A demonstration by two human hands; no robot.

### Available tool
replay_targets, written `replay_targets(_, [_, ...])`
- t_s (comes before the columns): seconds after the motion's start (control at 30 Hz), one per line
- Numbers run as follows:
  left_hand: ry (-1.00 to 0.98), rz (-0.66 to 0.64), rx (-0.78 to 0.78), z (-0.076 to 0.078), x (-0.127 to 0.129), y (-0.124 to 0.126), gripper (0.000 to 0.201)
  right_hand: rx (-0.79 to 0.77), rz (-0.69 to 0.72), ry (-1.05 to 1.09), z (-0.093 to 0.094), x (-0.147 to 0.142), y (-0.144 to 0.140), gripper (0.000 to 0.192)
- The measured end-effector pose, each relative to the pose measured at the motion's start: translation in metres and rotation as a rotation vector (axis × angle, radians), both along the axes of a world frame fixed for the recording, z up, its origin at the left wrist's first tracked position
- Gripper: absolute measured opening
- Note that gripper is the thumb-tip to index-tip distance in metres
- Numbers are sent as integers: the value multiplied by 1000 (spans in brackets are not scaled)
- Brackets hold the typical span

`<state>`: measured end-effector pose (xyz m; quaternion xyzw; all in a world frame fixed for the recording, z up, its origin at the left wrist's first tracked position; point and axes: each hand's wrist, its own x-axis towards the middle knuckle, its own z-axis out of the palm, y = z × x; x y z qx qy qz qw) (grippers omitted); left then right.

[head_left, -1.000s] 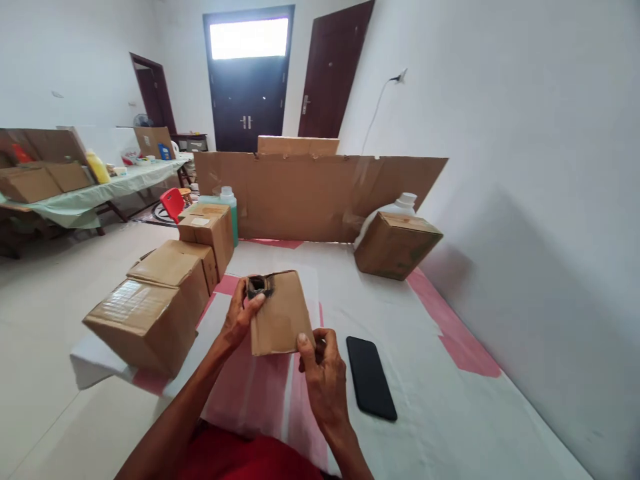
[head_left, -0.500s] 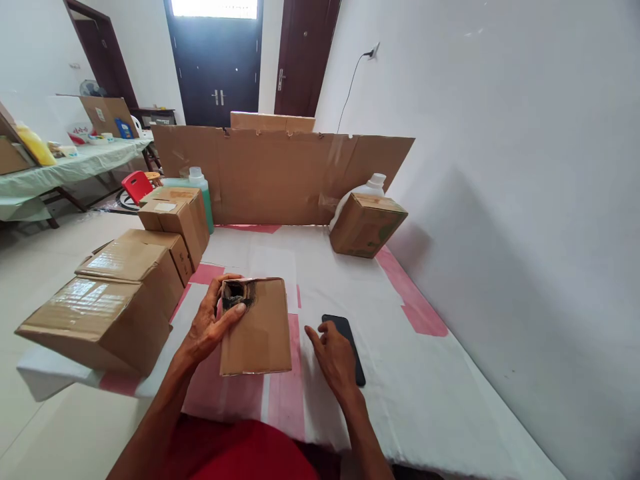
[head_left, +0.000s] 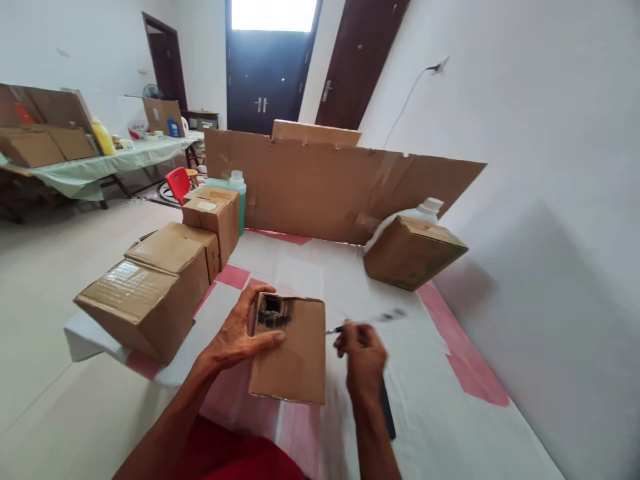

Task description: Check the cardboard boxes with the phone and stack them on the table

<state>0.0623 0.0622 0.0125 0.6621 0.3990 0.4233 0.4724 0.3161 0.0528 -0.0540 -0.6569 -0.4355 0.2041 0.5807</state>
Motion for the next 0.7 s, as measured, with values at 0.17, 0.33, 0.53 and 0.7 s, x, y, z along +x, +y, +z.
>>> replay_targets(0.17, [46, 7, 12, 4, 4, -3, 68, 383, 207, 554, 75, -33, -18, 18])
replay_targets(0.33, [47, 2, 49, 4, 3, -4, 70, 336, 447, 277, 89, -74, -42, 9])
replay_targets(0.53, [47, 11, 91, 6, 3, -5, 69, 348, 379, 155, 84, -73, -44, 8])
replay_targets(0.7, [69, 6, 90, 7, 5, -7, 69, 348, 283, 132, 81, -72, -43, 11])
